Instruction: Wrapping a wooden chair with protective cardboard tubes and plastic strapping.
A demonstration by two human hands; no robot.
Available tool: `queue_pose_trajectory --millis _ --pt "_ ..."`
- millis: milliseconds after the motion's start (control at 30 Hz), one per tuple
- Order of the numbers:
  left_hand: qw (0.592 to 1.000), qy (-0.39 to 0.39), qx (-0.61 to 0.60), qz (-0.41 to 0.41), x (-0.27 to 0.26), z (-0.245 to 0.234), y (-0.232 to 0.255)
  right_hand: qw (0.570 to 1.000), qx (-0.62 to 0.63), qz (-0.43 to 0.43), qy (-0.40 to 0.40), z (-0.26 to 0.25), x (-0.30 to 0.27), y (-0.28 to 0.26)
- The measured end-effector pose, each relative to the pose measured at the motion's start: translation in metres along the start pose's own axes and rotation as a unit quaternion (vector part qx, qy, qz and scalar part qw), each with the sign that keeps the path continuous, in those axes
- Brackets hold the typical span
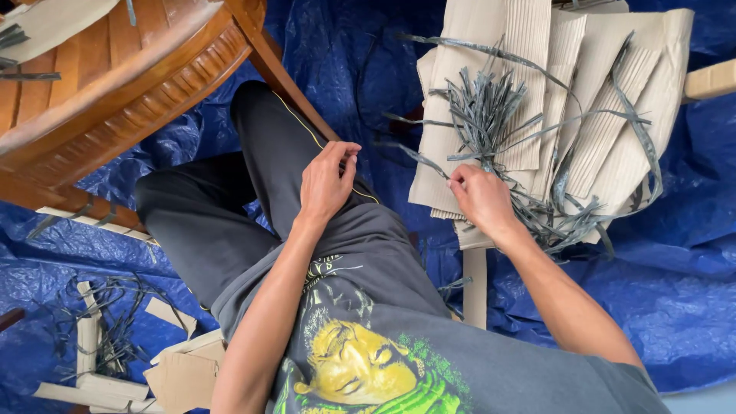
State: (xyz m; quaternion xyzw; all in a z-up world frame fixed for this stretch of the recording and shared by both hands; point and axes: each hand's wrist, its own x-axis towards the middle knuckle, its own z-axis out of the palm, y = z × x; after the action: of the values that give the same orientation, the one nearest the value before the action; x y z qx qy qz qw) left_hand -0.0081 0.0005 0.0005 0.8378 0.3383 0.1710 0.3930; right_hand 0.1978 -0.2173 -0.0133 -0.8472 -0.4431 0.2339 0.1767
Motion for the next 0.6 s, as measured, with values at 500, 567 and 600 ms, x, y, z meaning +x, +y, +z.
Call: queue_pose_trajectory --millis 500,567,600 --pt "1.0 0.003 0.005 0.006 0.001 0.0 -0.001 0.873 0.484 -0.003 -0.061 -0.085 0.001 -0.001" --pt "1.0 0.011 0.004 0.02 0.001 -0.001 0.001 0.885 0.462 -0.005 -0.054 -0.081 0.002 -0.001" --pt "1.0 0.005 0.002 0.002 0.0 -0.002 0.003 0.914 0.401 0.014 -0.059 -0.077 0.003 -0.002"
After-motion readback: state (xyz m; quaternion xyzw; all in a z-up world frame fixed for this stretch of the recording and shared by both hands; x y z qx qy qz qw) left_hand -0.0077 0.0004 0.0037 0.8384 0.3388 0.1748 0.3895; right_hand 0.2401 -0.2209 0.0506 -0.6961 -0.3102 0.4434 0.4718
